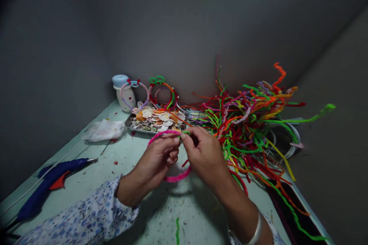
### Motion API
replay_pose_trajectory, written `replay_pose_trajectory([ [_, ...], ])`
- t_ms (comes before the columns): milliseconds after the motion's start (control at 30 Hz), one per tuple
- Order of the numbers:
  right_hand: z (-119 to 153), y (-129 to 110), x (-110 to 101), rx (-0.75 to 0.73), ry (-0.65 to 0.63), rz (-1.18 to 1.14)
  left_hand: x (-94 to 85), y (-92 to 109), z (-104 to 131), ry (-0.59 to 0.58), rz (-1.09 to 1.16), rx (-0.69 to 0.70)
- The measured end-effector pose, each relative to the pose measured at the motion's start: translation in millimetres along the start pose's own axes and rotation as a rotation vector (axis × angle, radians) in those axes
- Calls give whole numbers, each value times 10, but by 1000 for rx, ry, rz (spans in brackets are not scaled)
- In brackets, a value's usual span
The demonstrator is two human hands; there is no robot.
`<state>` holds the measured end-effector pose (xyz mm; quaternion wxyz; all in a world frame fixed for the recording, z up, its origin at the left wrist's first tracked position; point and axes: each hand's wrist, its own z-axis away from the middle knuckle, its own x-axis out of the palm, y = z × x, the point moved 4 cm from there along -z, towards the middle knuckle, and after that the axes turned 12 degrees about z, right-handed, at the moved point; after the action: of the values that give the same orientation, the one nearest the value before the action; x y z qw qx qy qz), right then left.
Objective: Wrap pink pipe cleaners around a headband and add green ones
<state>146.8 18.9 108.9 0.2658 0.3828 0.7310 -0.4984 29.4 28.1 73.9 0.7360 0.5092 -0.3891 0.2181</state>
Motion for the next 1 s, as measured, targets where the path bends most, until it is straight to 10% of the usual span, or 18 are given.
replay_pose_trajectory([
  [633,26,-22,8,74,7,8,-21,36,92,150,-556,427],
  [1000,19,19,44,87,-63,-17,-26,201,127,-141,-1133,731],
])
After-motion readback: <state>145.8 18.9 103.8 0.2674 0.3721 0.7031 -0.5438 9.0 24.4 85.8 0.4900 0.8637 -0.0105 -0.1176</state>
